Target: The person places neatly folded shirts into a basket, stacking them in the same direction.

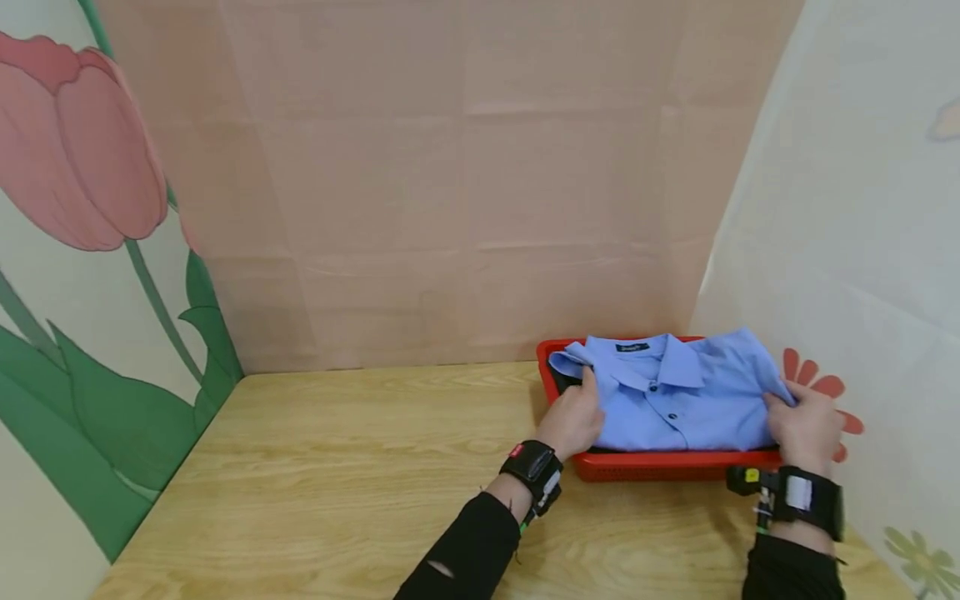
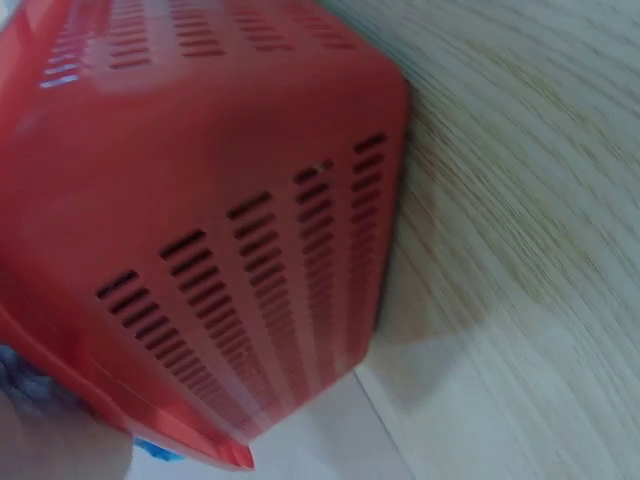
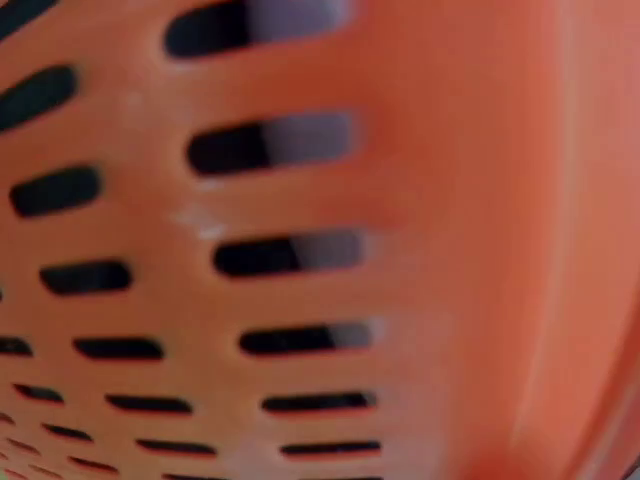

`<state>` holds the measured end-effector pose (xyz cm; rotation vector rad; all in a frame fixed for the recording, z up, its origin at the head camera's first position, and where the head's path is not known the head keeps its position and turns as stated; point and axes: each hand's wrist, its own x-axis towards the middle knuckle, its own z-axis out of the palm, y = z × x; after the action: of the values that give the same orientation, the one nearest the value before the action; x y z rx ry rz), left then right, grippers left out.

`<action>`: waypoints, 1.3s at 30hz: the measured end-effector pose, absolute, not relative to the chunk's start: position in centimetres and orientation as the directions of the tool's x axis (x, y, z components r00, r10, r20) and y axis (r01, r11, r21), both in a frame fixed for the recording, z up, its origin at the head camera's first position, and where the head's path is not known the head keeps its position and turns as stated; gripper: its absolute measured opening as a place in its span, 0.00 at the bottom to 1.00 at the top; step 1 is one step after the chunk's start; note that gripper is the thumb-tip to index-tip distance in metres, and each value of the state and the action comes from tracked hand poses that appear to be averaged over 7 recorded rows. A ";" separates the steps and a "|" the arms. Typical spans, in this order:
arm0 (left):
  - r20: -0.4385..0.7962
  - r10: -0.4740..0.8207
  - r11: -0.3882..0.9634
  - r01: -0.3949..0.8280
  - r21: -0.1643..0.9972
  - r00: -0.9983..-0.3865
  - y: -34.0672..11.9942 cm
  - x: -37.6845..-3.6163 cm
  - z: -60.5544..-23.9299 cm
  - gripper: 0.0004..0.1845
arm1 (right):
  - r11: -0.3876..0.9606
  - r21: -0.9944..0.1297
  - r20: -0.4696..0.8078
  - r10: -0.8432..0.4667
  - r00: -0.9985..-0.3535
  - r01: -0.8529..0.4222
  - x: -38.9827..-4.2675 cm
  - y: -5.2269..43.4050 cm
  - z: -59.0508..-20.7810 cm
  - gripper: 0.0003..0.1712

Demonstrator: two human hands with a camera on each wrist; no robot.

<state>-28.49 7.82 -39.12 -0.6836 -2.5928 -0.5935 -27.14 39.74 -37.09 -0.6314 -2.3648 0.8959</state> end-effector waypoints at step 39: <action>0.280 0.279 0.850 0.372 0.374 -0.919 6.4 -28.9 -40.0 0.27 | 0.953 -0.301 0.234 0.083 -0.969 0.009 -27.9 39.6 -38.1 0.39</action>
<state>-28.89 6.37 -39.97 -0.5006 -2.8111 -0.6319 -27.89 39.61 -38.06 -0.0687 -2.8605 0.4397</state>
